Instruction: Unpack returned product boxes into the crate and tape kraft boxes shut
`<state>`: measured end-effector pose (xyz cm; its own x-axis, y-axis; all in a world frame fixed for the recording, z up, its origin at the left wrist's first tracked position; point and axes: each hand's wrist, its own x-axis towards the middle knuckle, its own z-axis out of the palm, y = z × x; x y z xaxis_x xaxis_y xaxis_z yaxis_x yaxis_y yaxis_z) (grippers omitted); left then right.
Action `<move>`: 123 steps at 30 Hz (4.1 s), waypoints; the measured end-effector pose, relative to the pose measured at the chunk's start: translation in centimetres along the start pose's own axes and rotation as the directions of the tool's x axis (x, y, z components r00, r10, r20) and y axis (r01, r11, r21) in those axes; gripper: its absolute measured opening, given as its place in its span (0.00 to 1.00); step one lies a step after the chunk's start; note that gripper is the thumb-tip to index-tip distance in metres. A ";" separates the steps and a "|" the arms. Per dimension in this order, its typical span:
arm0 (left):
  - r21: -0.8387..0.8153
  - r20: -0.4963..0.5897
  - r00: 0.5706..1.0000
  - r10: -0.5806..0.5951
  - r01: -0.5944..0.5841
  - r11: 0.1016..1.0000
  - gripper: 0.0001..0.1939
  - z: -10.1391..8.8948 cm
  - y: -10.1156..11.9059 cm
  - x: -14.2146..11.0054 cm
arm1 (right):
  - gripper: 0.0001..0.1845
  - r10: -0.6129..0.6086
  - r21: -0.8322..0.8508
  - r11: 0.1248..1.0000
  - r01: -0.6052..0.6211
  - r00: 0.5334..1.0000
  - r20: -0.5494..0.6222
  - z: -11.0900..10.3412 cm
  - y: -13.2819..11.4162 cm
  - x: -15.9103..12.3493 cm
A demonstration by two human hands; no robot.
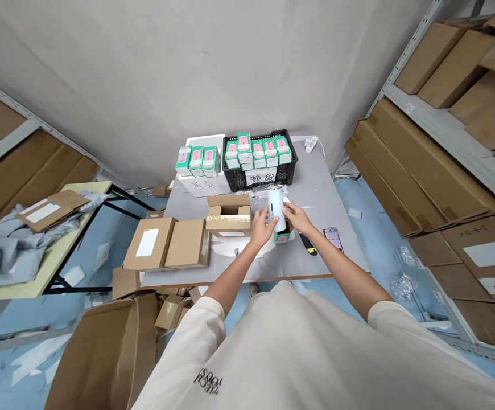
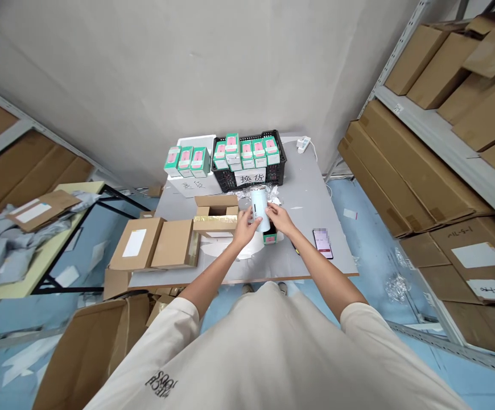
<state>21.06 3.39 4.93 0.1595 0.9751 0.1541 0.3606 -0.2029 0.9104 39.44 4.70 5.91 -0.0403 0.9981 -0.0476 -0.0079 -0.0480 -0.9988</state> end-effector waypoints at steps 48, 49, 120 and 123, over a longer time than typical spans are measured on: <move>-0.255 0.003 0.991 -0.137 0.133 0.958 0.38 1.1 -0.4 1.2 | 0.26 -0.117 -0.073 0.991 0.108 0.985 -0.131 -0.1 -0.1 -1.1; -0.287 0.013 0.989 -0.146 0.144 0.947 0.36 1.2 -0.3 1.2 | 0.26 -0.114 -0.081 0.991 0.104 0.983 -0.140 -0.2 -0.2 -1.1; -0.141 0.319 0.937 0.139 -0.098 0.985 0.46 3.1 -2.3 2.3 | 0.38 -0.380 -0.565 0.747 0.349 0.922 0.068 -4.3 -5.3 -0.3; 0.022 0.327 0.941 0.088 -0.101 0.995 0.46 2.3 -3.0 1.6 | 0.38 -0.391 -0.558 0.756 0.343 0.920 0.037 -4.3 -4.8 -0.4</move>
<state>22.37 5.35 1.57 0.4822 0.8704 0.0996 0.3631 -0.3020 0.8814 43.77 4.68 10.69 -0.0707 0.9352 0.3471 0.5373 0.3288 -0.7766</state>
